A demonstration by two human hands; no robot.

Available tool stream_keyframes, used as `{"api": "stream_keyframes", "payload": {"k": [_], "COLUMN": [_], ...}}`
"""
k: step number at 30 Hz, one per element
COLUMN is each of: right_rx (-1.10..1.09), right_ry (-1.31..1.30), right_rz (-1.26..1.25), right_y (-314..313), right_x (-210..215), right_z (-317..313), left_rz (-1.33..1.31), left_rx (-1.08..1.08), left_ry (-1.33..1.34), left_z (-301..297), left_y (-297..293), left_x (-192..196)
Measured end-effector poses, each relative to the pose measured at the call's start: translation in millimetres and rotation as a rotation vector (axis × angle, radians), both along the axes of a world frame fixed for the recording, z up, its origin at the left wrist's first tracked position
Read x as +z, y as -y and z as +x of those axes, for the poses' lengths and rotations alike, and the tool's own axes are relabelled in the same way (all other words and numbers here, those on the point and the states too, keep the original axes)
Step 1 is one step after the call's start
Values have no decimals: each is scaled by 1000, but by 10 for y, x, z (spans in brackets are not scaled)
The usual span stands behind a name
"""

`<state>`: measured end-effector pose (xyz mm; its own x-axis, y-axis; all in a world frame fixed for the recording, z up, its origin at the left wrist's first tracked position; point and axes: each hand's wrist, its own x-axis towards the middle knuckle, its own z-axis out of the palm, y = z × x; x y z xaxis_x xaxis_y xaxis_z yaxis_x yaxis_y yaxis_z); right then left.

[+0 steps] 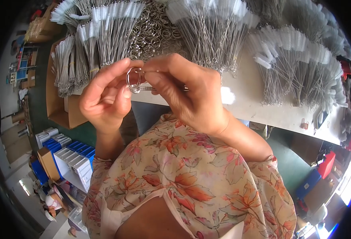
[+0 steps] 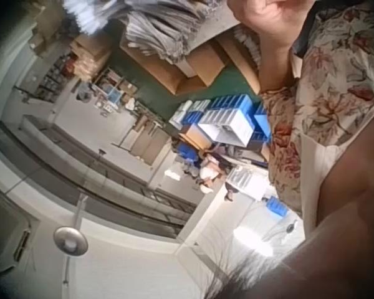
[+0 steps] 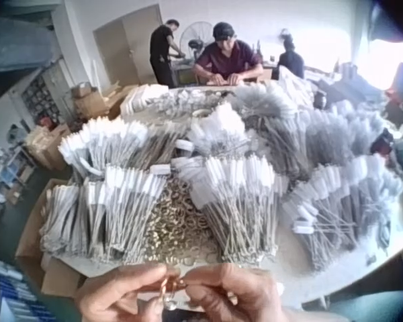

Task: Assembling small white cleaning brushes onto metal rings in a workshop environment.

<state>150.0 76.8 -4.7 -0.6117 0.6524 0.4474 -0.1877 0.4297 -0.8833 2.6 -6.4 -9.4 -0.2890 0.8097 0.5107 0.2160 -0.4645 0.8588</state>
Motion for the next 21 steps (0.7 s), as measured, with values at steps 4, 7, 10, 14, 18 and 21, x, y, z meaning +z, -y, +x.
{"api": "stream_keyframes", "payload": {"k": [4,7,10,14,18,21], "right_rx": [103,104,89,53,-31,36], "right_ry": [29,40,55,133,374,605], "right_rz": [-373,-279,-188,33,191,614], "right_y": [9,-15,-43,-42,20,32], "right_x": [-6,-30,-88,-251,-885,-1087], "right_z": [7,3,10,38,59,105], "left_rz": [3,-67,-175,-439,-618,-758], "left_rx": [39,2,-109,-220,-305,180], "left_ry": [-186,-198,-160,167,154,-454], "left_z": [-77,-101,-169,-198,-426,-922], "left_y": [-5,-39,-53,-36,-191,-492], "left_x": [-1,67,72,-60,-450,-548]}}
